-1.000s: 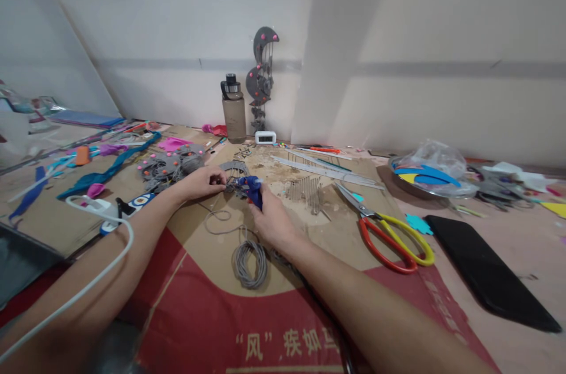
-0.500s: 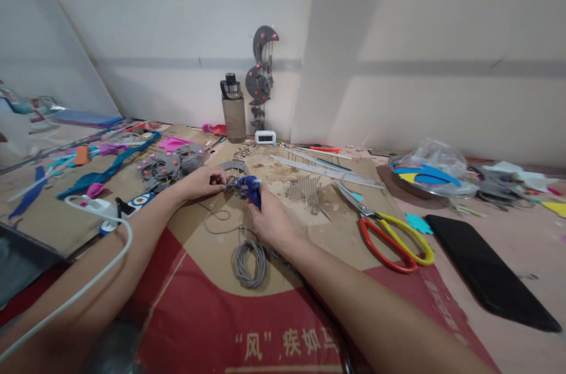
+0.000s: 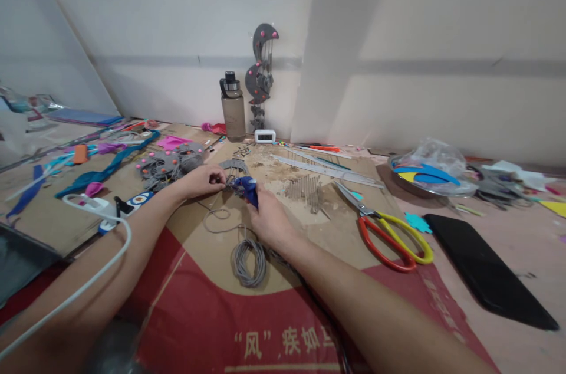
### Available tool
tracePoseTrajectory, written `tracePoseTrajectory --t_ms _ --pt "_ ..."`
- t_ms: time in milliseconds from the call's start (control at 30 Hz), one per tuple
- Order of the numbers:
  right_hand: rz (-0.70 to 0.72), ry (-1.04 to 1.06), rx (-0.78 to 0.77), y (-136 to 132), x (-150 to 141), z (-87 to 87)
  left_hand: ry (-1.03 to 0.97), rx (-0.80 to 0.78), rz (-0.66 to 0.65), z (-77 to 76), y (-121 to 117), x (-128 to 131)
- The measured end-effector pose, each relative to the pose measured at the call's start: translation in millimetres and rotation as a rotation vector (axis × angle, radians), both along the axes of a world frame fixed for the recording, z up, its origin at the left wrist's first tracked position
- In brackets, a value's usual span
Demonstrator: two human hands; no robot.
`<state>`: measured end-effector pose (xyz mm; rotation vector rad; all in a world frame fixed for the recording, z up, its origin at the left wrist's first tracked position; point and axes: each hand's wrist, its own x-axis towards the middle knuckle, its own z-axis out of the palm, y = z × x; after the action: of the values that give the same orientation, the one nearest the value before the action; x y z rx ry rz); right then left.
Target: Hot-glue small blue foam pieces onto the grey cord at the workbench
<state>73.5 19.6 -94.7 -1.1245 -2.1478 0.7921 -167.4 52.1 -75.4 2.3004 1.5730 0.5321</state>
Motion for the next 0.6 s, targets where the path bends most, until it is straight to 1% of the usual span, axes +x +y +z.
tracePoseTrajectory --t_ms 167,367,600 --pt "-0.021 0.016 0.001 -1.0 0.7 2.4 0.026 0.022 -0.015 -2.6 1.9 -2.8" --pt "-0.013 -0.009 0.01 -0.1 -0.3 0.1 0.032 0.017 -0.026 -2.2 2.3 -2.8" --pt "0.002 0.015 0.008 0.1 0.3 0.1 0.032 0.013 0.01 -0.4 -0.9 -0.8"
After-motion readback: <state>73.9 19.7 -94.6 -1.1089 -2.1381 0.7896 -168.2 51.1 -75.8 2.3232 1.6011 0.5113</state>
